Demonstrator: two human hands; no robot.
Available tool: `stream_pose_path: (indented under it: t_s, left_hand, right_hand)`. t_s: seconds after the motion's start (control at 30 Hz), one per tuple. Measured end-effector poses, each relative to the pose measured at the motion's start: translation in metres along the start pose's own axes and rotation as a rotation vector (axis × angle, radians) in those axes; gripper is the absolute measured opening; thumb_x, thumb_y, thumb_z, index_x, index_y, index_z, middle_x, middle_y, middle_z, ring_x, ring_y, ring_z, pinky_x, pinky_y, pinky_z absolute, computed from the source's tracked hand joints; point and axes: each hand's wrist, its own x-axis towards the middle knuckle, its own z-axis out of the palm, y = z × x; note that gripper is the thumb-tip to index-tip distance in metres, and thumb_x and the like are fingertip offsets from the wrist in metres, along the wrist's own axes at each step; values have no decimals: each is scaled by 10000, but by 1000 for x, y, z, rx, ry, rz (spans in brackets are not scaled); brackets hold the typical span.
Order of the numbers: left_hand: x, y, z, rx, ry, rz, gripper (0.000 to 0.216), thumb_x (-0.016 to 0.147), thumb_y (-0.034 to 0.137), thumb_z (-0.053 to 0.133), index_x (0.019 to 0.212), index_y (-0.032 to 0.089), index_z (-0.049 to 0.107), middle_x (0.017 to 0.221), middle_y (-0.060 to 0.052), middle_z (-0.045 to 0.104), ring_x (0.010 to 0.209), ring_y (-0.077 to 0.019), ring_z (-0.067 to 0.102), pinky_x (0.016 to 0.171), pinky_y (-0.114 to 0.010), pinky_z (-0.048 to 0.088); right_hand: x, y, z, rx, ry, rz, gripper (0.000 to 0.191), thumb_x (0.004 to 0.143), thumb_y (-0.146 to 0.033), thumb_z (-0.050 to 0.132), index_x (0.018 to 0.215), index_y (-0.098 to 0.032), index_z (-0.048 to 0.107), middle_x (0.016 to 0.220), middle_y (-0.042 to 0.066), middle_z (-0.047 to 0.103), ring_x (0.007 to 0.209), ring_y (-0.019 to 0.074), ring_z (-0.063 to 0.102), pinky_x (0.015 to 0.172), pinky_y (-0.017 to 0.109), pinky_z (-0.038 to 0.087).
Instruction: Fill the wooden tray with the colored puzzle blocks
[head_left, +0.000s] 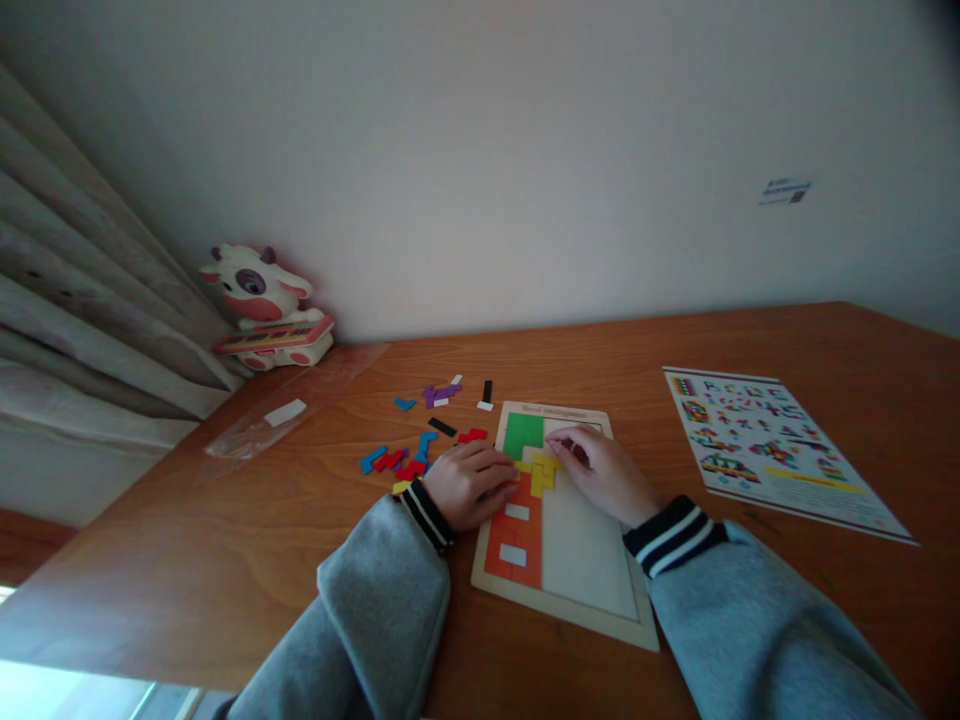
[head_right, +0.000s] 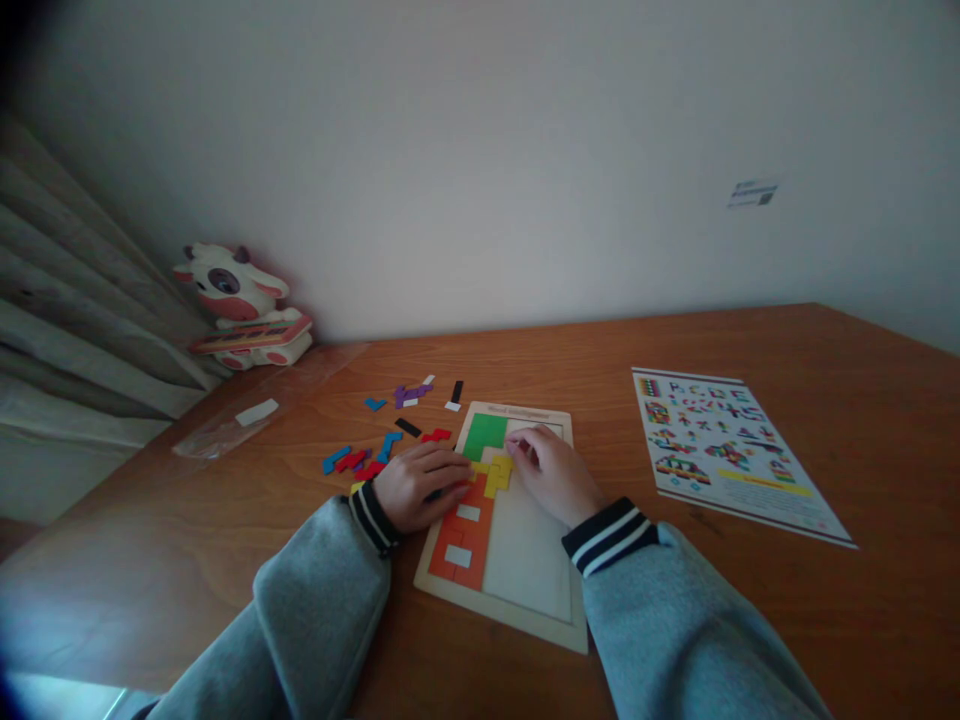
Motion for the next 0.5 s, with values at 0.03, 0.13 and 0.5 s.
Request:
stream_pose_path:
  t_s: [0.03, 0.13, 0.5]
  left_hand:
    - [0, -1, -1, 23, 10, -35, 222, 933, 273, 520, 1078, 182, 661, 1057, -85, 700, 958, -194, 642, 883, -354, 539]
    - [1, -2, -4, 67, 37, -117, 241, 940, 276, 493, 1083, 174, 659, 1036, -100, 697, 921, -202, 637, 837, -354, 552]
    - [0, -1, -1, -12, -17, -31, 236, 927, 293, 525, 1086, 178, 656, 1058, -89, 682, 986, -202, 625, 914, -353, 523]
  right_hand:
    - [0, 0, 0, 2, 3, 6, 215, 941, -317, 471, 980, -205, 650, 928, 63, 677, 818, 199, 620, 755, 350, 498]
    - [0, 1, 0, 1, 8, 12, 219, 943, -315, 471, 968, -204, 658, 921, 59, 672, 809, 193, 617, 745, 344, 495]
    - [-1, -3, -1, -46, -103, 4, 236, 920, -347, 524, 909, -217, 721, 929, 64, 648, 780, 184, 602, 715, 336, 494]
